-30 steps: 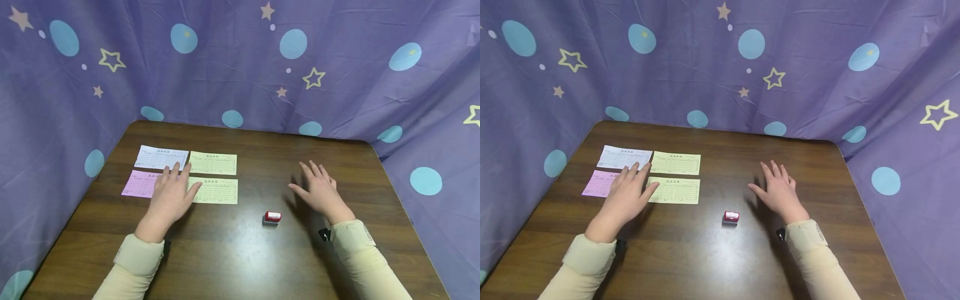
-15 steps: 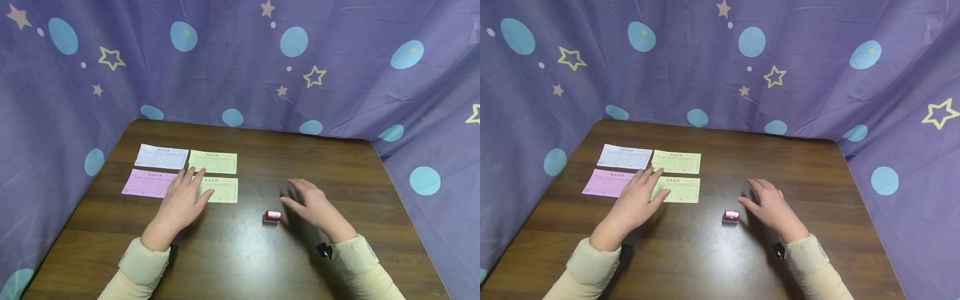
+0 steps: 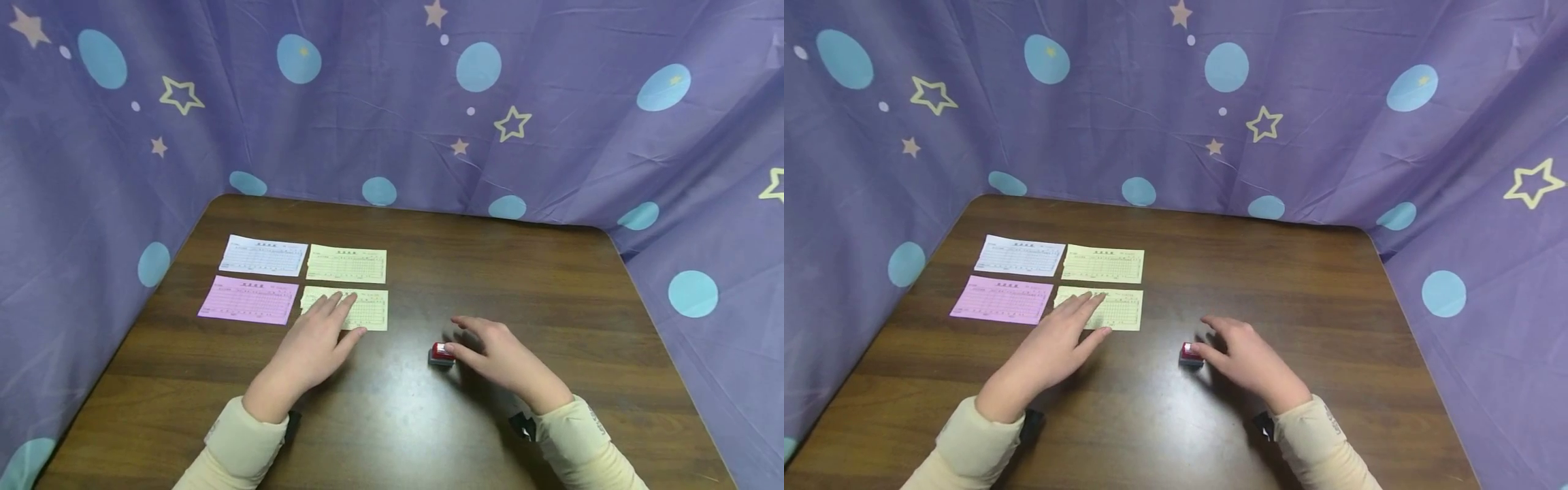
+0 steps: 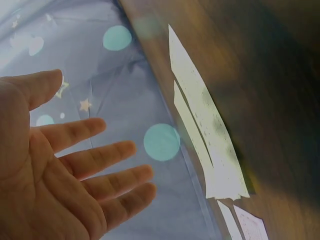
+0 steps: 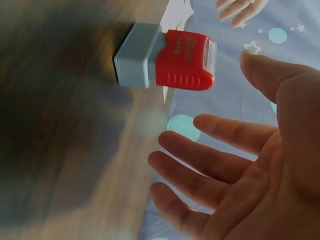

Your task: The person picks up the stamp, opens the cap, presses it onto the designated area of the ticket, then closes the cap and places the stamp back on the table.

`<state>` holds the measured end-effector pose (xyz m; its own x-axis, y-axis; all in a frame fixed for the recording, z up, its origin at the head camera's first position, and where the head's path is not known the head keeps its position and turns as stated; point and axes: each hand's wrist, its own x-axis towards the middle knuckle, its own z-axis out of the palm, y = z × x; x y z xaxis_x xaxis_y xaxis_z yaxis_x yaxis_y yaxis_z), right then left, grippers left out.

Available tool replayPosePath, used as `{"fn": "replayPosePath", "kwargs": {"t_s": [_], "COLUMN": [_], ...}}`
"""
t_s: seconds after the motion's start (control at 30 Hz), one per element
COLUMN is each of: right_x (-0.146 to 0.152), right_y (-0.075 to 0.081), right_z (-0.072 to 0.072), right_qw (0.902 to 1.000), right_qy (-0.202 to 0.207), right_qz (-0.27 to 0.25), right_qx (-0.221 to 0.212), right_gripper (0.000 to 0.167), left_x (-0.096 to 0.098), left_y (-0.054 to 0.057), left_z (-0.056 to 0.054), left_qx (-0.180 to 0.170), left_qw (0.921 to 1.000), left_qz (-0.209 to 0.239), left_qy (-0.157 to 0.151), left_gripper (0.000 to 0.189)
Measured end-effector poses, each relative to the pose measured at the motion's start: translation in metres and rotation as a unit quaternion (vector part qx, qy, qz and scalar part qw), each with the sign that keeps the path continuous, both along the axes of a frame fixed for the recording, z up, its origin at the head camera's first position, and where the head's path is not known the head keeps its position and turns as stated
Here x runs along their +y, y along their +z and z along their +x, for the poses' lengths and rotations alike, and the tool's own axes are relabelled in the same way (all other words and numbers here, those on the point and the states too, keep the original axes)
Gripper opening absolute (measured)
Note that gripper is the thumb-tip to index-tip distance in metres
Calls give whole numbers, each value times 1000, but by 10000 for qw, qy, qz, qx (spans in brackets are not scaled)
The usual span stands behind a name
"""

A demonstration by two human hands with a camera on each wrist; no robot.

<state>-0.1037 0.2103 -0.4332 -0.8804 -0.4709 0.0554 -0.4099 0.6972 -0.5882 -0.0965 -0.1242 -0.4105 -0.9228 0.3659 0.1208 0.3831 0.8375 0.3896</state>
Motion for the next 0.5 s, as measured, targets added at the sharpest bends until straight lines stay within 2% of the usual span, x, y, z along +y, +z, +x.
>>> {"fn": "replayPosePath", "kwargs": {"t_s": [0.33, 0.5], "right_x": [-9, -13], "right_y": [-9, -11], "right_z": [1, 1], "right_qw": [9991, 9990], "right_qy": [383, 421], "right_qz": [-141, -77], "right_qx": [152, 121], "right_gripper": [57, 51], "left_x": [22, 32], "left_y": [-7, -13], "left_z": [10, 16], "left_qx": [-411, -493], "left_qw": [9976, 9956], "left_qz": [-71, 91], "left_qy": [-561, -788], "left_gripper": [61, 59]}}
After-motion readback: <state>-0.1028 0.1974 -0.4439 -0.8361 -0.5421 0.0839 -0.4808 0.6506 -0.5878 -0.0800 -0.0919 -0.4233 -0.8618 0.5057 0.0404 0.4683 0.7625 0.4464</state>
